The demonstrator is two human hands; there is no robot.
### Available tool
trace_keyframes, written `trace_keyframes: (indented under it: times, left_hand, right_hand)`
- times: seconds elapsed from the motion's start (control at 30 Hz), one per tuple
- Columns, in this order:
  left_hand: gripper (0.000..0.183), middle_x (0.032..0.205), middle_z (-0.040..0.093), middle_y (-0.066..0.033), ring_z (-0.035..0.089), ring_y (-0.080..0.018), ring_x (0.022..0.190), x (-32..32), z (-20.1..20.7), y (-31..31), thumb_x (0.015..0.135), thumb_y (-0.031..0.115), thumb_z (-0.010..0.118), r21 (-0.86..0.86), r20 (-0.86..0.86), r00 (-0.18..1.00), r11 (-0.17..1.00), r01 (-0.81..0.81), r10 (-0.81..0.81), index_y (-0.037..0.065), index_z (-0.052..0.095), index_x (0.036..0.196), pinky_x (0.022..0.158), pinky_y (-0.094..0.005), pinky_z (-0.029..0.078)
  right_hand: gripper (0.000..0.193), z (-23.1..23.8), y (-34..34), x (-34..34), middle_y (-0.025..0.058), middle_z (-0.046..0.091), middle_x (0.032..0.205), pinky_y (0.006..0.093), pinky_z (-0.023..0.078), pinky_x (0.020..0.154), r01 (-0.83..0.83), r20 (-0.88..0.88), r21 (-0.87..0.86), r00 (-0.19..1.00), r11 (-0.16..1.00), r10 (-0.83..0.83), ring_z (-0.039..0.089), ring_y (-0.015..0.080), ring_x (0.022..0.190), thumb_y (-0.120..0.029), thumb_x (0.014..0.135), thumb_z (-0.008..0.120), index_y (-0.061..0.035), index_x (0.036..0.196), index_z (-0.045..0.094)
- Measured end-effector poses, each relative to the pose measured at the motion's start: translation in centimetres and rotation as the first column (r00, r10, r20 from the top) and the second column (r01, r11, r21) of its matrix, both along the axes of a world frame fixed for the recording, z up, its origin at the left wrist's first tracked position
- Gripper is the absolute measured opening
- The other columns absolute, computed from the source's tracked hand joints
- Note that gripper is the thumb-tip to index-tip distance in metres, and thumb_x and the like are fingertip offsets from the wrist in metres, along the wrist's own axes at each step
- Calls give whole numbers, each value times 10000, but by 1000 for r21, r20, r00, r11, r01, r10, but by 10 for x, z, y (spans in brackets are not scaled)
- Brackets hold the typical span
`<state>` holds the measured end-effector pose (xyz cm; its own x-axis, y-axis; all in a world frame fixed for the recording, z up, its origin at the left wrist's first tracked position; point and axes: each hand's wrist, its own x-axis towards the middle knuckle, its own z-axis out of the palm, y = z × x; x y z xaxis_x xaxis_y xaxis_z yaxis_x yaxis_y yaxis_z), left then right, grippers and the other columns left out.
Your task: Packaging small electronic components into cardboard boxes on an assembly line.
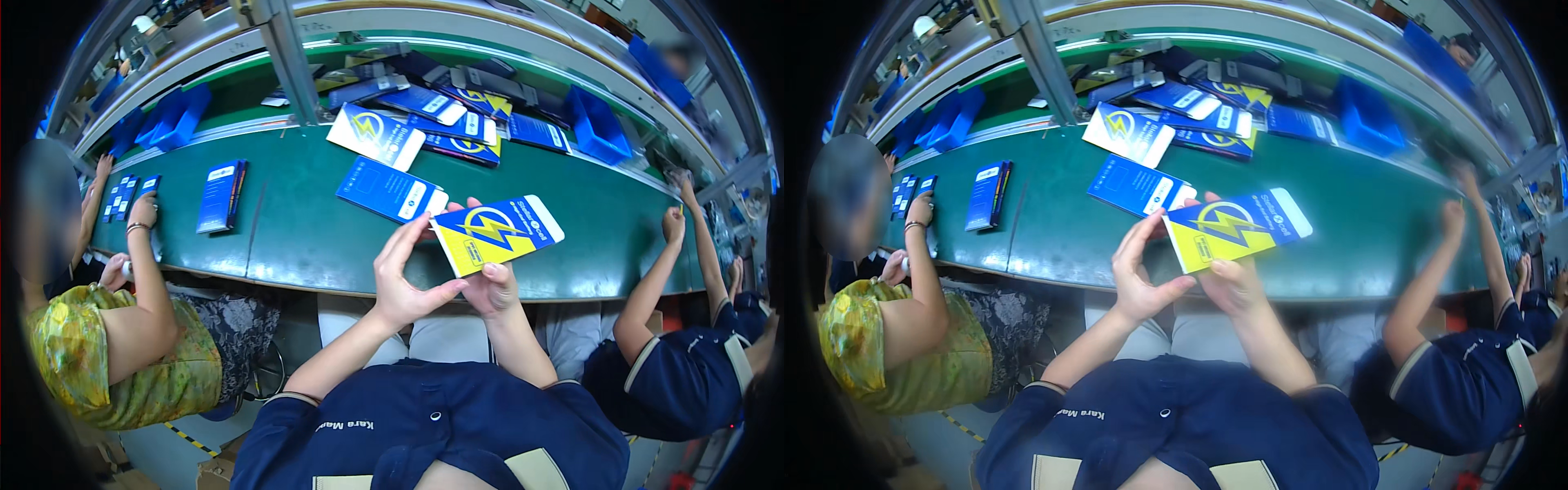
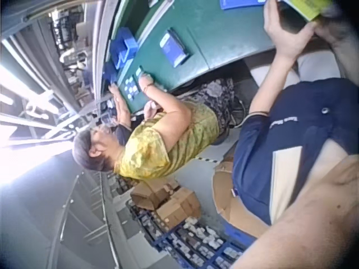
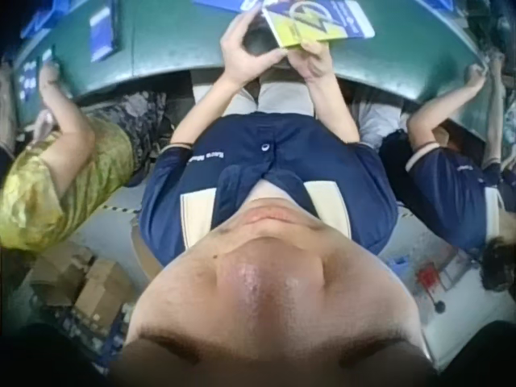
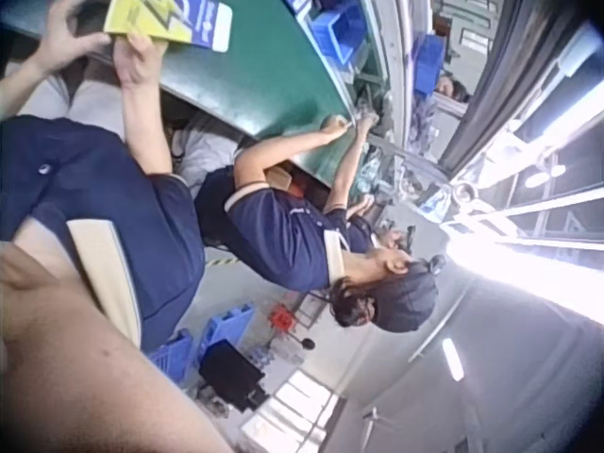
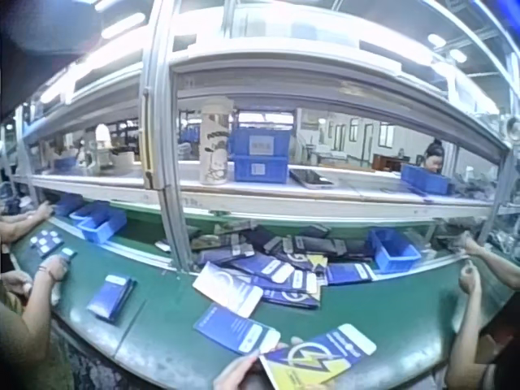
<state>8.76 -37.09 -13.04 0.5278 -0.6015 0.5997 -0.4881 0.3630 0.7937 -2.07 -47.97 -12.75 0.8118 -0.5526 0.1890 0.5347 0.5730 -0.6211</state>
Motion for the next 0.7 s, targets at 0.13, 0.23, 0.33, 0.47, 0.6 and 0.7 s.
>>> trace_keyframes:
  times: [0.13, 0.23, 0.33, 0.47, 0.6, 0.7]
  left_hand:
    - [856, 1295, 560, -210, 596, -272, 1144, 2, -3, -5, 675, 287, 876, -24, 52, 999, 1000, 18, -16, -78, 505, 1355, 967, -368, 481]
    - [816, 1341, 534, -232, 605, -288, 1152, 1, -6, -5, 677, 259, 875, -64, 66, 997, 997, 46, -42, -73, 528, 1337, 954, -376, 502]
    - [801, 1355, 526, -221, 589, -268, 1159, 1, -7, -4, 691, 258, 873, -81, 3, 993, 990, 119, -119, -67, 528, 1336, 964, -369, 491]
    - [771, 1338, 549, -179, 579, -229, 1139, -5, -6, -4, 719, 255, 870, -152, -232, 946, 969, 196, -227, -40, 515, 1336, 970, -347, 473]
    - [607, 1308, 574, -157, 581, -213, 1128, -3, -9, -3, 782, 156, 825, -186, -218, 955, 969, 163, -203, -16, 534, 1287, 971, -341, 467]
    - [460, 1270, 593, -147, 597, -183, 1079, -2, -5, -4, 826, 79, 779, -235, -316, 917, 956, 174, -244, -19, 560, 1219, 942, -321, 481]
  right_hand:
    - [915, -2, -5, -5, 188, 400, 1486, 462, 317, 1154, -31, 53, -29, 998, 999, 32, 406, 321, 1377, -139, 728, 776, -80, 1499, 287]
    - [909, -1, -3, -8, 178, 413, 1479, 464, 315, 1157, -33, 33, -34, 999, 999, 34, 407, 315, 1378, -146, 724, 784, -87, 1491, 299]
    - [901, -1, -3, -8, 172, 420, 1476, 458, 311, 1162, -35, 35, -65, 999, 997, 37, 405, 309, 1381, -166, 719, 791, -93, 1482, 317]
    - [895, -3, -2, -9, 177, 424, 1475, 443, 305, 1170, -82, 64, 49, 995, 995, 79, 401, 308, 1386, -221, 700, 806, -96, 1465, 357]
    - [1018, 1, -2, -9, 218, 373, 1502, 432, 327, 1173, -107, 46, 146, 994, 983, 102, 407, 342, 1382, -152, 623, 789, -42, 1494, 274]
    - [1013, 2, -1, -9, 221, 383, 1493, 436, 327, 1170, -104, 28, 155, 995, 982, 101, 414, 345, 1377, -145, 609, 783, -35, 1487, 289]
